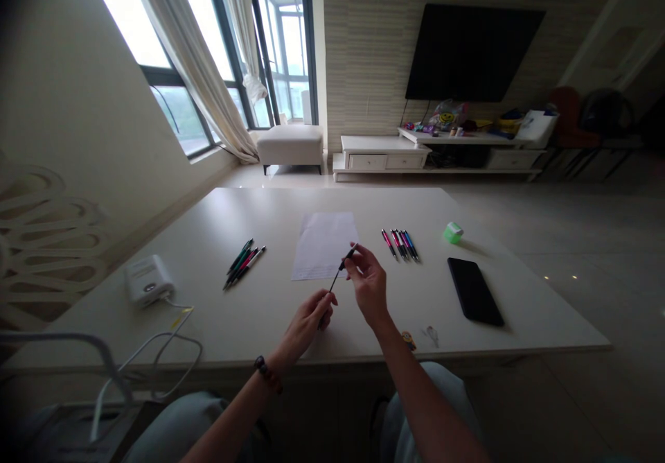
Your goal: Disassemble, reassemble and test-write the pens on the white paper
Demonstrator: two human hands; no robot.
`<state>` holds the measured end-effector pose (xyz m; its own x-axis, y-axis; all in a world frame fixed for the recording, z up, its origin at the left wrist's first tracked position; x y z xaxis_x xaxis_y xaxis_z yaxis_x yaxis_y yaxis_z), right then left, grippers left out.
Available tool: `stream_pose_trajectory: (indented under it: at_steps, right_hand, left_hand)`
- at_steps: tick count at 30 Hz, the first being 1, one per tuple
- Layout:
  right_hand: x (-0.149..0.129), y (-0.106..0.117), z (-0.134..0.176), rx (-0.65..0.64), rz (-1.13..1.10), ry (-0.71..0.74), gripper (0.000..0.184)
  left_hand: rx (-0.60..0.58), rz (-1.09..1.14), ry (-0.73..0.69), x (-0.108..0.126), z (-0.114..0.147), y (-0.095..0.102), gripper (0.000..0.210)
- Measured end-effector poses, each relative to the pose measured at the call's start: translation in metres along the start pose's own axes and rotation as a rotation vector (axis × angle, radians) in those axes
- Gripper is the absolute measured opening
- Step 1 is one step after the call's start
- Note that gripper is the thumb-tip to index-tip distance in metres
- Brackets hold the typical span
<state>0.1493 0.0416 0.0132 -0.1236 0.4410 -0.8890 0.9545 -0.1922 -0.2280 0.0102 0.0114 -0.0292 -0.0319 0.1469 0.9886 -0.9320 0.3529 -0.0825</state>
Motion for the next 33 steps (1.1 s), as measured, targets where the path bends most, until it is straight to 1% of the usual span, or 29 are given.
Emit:
stream_pose_trajectory:
  at_steps: [2,3,4,5,6,8,10,12,14,16,17,18,20,22,23,25,28,29,30,31,33]
  right_hand:
    - [-0.001,0.012,-0.008,0.139,-0.018,0.011,0.045]
    - [0.000,0.018,-0.012,0.186,-0.004,0.001,0.046]
    - [0.003,0.025,-0.014,0.199,0.035,-0.026,0.046]
    - [0.007,0.030,-0.016,0.169,0.102,-0.070,0.045]
    - [0.012,0.033,-0.016,0.098,0.197,-0.125,0.043]
    - [0.025,0.037,-0.011,-0.106,0.442,-0.228,0.040]
    - [0.037,0.037,-0.003,-0.265,0.695,-0.258,0.040]
    - [0.044,0.035,0.003,-0.333,0.883,-0.230,0.043]
    - [0.044,0.032,0.005,-0.343,0.975,-0.213,0.044]
    - [0.039,0.028,0.004,-0.311,0.942,-0.206,0.035]
    - [0.035,0.025,0.003,-0.296,0.868,-0.198,0.029]
    - [0.031,0.022,0.003,-0.293,0.760,-0.192,0.028]
    - [0.024,0.013,0.005,-0.326,0.499,-0.201,0.034]
    - [0.020,0.004,0.009,-0.361,0.307,-0.231,0.037]
    - [0.019,0.000,0.010,-0.361,0.256,-0.244,0.037]
    - [0.018,-0.002,0.010,-0.299,0.207,-0.247,0.036]
    - [0.019,0.007,0.001,-0.106,0.208,-0.211,0.036]
    - [0.020,0.013,-0.003,-0.061,0.253,-0.201,0.035]
    - [0.022,0.019,-0.007,-0.056,0.334,-0.201,0.034]
    - [0.025,0.023,-0.010,-0.101,0.451,-0.214,0.031]
    - [0.034,0.030,-0.013,-0.270,0.705,-0.266,0.024]
  left_hand:
    - [0.011,-0.044,-0.003,-0.001,0.001,0.002,0.038]
    - [0.019,-0.058,0.000,-0.001,0.001,0.003,0.038]
    - [0.033,-0.069,0.002,-0.001,0.001,0.004,0.038]
    - [0.052,-0.078,0.004,-0.002,0.000,0.005,0.038]
    - [0.072,-0.086,0.006,-0.002,0.000,0.007,0.038]
    - [0.108,-0.100,0.010,-0.002,-0.001,0.009,0.038]
    - [0.132,-0.112,0.010,-0.001,-0.001,0.010,0.039]
    - [0.148,-0.116,0.007,0.000,-0.002,0.010,0.040]
    - [0.158,-0.112,0.008,0.001,-0.002,0.010,0.040]
    - [0.162,-0.106,0.015,0.001,-0.002,0.009,0.042]
    - [0.160,-0.106,0.019,0.001,-0.002,0.009,0.042]
    - [0.151,-0.106,0.023,0.000,-0.002,0.008,0.043]
    - [0.121,-0.106,0.025,-0.001,-0.002,0.007,0.043]
    - [0.092,-0.109,0.019,-0.002,-0.001,0.006,0.042]
    - [0.085,-0.111,0.016,-0.002,-0.001,0.005,0.042]
    - [0.084,-0.115,0.021,-0.002,0.000,0.004,0.041]
    - [0.082,-0.112,0.040,-0.001,0.001,0.002,0.041]
    - [0.084,-0.112,0.044,0.000,0.001,0.002,0.041]
    - [0.091,-0.113,0.044,0.000,0.002,0.003,0.040]
    - [0.106,-0.116,0.042,0.001,0.002,0.004,0.040]
    - [0.145,-0.126,0.038,0.002,0.002,0.006,0.040]
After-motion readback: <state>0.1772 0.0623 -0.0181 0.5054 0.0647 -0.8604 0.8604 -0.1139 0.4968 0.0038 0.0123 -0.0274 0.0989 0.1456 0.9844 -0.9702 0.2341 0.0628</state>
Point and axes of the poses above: each hand's wrist, its own z-axis away from the middle knuckle, its own y-axis out of the back of the hand, x = y × z, the point moved 2 cm from there along -z, towards the middle knuckle, and after that the axes turned 6 degrees about y, right-handed, at the moved point
